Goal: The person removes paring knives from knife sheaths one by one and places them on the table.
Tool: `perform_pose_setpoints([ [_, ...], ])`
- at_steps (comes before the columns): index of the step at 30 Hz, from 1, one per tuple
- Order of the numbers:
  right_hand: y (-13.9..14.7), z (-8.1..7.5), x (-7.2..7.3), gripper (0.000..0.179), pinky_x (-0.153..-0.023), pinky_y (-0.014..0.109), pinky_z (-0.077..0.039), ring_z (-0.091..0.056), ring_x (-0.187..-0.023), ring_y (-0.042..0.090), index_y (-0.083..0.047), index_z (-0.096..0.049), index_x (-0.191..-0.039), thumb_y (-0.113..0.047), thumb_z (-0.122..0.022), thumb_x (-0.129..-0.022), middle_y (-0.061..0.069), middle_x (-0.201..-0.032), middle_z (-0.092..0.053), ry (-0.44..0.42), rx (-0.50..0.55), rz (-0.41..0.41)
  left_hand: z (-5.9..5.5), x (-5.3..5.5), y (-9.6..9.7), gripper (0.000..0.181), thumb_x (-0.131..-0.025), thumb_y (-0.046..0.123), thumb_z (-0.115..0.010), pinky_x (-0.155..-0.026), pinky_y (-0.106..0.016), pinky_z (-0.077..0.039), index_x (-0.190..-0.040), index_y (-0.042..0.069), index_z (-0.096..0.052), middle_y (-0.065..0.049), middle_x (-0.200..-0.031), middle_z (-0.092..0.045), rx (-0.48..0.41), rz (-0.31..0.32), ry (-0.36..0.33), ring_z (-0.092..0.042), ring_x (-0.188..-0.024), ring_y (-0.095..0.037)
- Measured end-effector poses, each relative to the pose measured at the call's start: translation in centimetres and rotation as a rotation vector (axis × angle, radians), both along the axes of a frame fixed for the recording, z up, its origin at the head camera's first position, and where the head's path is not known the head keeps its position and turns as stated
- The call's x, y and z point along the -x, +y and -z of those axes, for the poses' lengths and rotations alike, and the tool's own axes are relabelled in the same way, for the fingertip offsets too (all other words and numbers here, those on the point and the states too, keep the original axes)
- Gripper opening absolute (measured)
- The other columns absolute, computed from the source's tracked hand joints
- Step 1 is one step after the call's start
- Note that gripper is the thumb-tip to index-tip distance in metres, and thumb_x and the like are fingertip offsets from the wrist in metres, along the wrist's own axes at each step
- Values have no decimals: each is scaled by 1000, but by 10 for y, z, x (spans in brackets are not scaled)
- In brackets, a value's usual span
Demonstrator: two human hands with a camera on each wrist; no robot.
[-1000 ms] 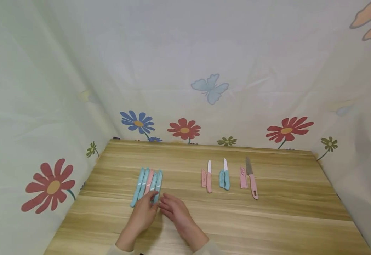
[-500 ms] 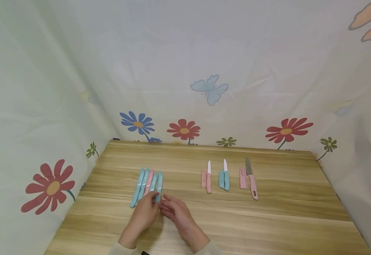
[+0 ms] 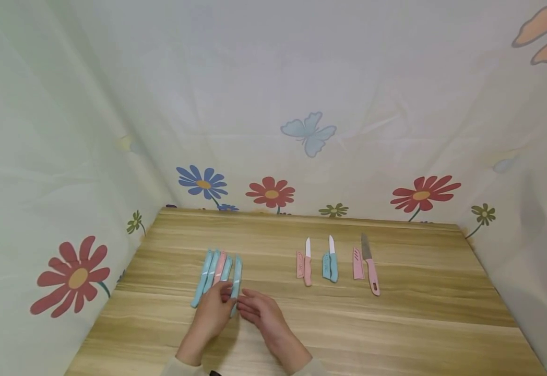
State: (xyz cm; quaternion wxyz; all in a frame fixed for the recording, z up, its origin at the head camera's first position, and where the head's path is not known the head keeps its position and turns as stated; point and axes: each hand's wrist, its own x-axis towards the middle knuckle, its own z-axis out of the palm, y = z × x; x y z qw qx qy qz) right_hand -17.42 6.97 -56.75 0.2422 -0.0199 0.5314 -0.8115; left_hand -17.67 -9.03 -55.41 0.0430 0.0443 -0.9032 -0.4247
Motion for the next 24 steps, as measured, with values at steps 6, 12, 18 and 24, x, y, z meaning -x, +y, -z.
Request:
perform_pose_setpoints([
  [6, 1, -1, -1, 59, -108, 34, -54, -66, -125, 22, 16, -36, -151, -15, -47, -102, 31, -145, -56, -8, -7, -2, 4, 4, 4, 36, -84, -2, -75, -77, -36, -57, -119, -3, -69, -12, -96, -73, 10, -43, 19, -67, -86, -19],
  [12, 3, -2, -3, 59, -109, 34, -54, -66, -124, 22, 15, -36, -151, -15, -48, -102, 31, -145, -56, -16, 0, 7, 8, 5, 7, 37, -82, -4, -73, -72, -30, -54, -118, -3, -69, -8, -92, -70, 24, -53, 37, -64, -82, -15],
  [18, 7, -2, -8, 58, -109, 36, -54, -65, -125, 22, 15, -35, -152, -15, -47, -103, 31, -146, -55, -6, 20, 26, 7, 3, 8, 41, -79, -6, -72, -71, -27, -53, -119, -2, -69, -8, -90, -72, 3, -21, 50, -65, -82, -15],
  [24, 14, -2, -11, 59, -103, 37, -58, -70, -115, 17, 14, -34, -153, -15, -50, -103, 28, -145, -57, -24, 39, 38, 8, 1, 8, 44, -80, -3, -74, -68, -23, -51, -124, -2, -69, -6, -92, -71, -51, 44, 11, -64, -80, -11],
])
